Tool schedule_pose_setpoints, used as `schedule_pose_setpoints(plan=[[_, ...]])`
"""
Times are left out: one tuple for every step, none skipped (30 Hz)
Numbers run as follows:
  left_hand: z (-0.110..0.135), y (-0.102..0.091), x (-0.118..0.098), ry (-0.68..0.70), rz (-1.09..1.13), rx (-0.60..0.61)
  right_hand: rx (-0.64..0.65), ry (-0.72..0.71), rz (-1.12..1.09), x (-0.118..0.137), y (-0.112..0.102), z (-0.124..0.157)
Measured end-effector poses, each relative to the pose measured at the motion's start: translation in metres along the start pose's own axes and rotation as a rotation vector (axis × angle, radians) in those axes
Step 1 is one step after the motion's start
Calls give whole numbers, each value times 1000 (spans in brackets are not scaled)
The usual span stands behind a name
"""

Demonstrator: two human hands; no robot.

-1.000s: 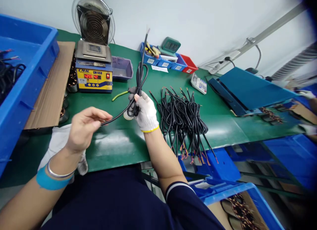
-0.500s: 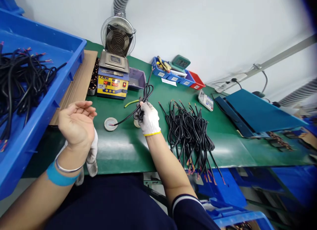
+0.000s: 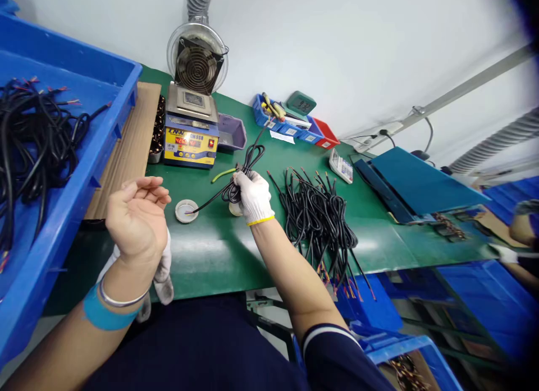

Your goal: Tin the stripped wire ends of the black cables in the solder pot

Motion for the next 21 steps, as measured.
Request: schedule_pose_setpoints(plan=[[0,1,0,-5,1,-19,-9,-17,49,0,-1,0],[0,2,1,-9,2,-34,-16,-30,97,1,-2,-1],[0,2,1,-17,2,-40,-21,-41,141,2,-3,0],[0,3,1,-22,2,-41,-31,-49,178,3,-4,0],[0,4,1,-25,2,-40,-39,-55,208,4,-5,1],[0,4,1,-28,2,-39,-42,-62,231,6,-6,2],[1,4,1,-28,3,-37,-34,-69,243,8,-6,4],[1,4,1,-26,4,-35,-17,-76,247,11,-5,6],[1,3,0,-25,4,-32,5,-89,245,13,-4,8],[1,3,0,-24,4,-30,29,-106,240,15,-3,10],[0,3,0,-23,3,-28,51,-125,235,18,-2,12],[0,2,0,-22,2,-27,66,-146,230,20,0,14],[0,2,0,-22,1,-25,80,-167,225,21,1,16],[0,1,0,-22,1,-23,97,-187,216,23,3,18],[-1,1,0,-20,3,-23,119,-205,197,26,4,19],[-1,1,0,-18,5,-23,143,-221,168,29,4,21],[-1,1,0,-15,8,-23,166,-239,134,33,2,23],[-1,1,0,-12,11,-22,183,-263,103,39,-1,25],[-1,1,0,-7,14,-24,190,-299,86,47,-7,27],[-2,1,0,-2,15,-27,187,-345,101,56,-14,30],[-2,0,-1,2,16,-32,181,-401,162,67,-24,33]])
Point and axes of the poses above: each hand's wrist, its own z-axis away from the middle knuckle, its own y-axis out of the palm, x = y × z, the point moved 2 cm from there along -z, towards the middle knuckle, and after that the axes turned 11 degrees about y, right-handed, at the moved point
